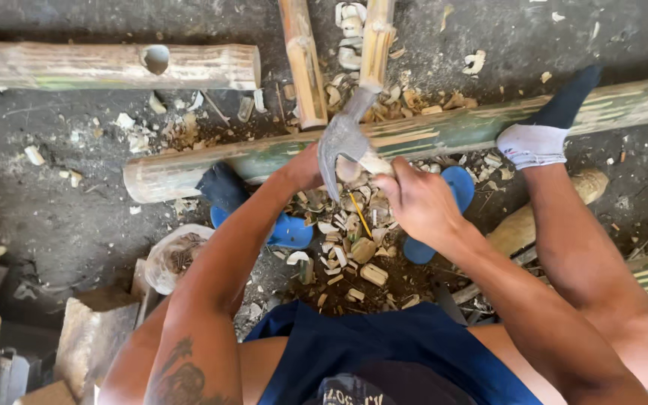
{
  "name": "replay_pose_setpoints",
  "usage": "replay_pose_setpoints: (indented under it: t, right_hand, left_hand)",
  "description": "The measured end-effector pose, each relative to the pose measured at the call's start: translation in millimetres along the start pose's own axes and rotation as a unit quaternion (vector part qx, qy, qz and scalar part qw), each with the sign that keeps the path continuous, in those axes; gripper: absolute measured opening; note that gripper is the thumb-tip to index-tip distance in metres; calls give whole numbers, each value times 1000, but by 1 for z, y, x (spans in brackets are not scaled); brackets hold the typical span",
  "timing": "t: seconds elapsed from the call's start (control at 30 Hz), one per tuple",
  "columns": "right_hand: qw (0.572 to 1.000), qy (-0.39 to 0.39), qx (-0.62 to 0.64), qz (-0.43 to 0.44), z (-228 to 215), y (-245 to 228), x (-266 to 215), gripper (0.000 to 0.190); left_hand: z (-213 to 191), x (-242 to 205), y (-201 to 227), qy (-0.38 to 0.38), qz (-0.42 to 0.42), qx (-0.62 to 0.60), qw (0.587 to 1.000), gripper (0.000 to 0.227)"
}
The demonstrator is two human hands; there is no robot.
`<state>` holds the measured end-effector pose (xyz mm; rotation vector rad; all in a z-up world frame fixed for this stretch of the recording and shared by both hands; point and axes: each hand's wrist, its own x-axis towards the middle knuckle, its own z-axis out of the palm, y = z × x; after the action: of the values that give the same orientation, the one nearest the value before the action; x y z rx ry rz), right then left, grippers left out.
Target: The person measures a bamboo pole with a tape measure and marks it with a pencil. Then, using a cylindrical wooden tool and a hammer, the person repeatedly strikes the tool to carve a hole into the bamboo pole.
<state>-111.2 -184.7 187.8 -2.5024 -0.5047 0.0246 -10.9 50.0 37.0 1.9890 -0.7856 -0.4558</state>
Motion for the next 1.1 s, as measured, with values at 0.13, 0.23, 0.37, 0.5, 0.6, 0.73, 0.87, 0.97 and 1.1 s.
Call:
replay_pose_setpoints:
  t: [0.13,0.23,0.37,0.5,0.6,0.73,0.87,0.97,1.1]
  right_hand:
    - [979,101,114,-136,4,6,-21,39]
    - [999,-15,-25,-40,21,18,1,42]
    - [991,-91,-74,63,23,40,8,38]
    - [999,39,14,-10,37,54,-14,42]
    - [998,-33,29,52,61,64,-12,41]
    - [986,-66,-8,152,59,97,9,41]
    - [970,-31,40,238,49,110,-46,48]
    - [968,-18,38,246,44,112,-54,49]
    - [962,18,108,252,52,109,-65,50]
  left_hand:
    - [8,-2,-24,12,101,41,994,77]
    - [12,0,-34,-25,130,92,987,43]
    - [18,11,-37,-12,65,108,992,68]
    - [16,16,-45,-25,64,92,993,75]
    - [25,12,-46,-80,-80,118,987,65]
    - [36,24,-51,107,78,26,991,80]
    - [41,5,-76,31,-68,-222,972,60]
    - [-4,-3,-78,41,-9,-313,949,62]
    - [-23,-7,-35,36,21,-166,985,64]
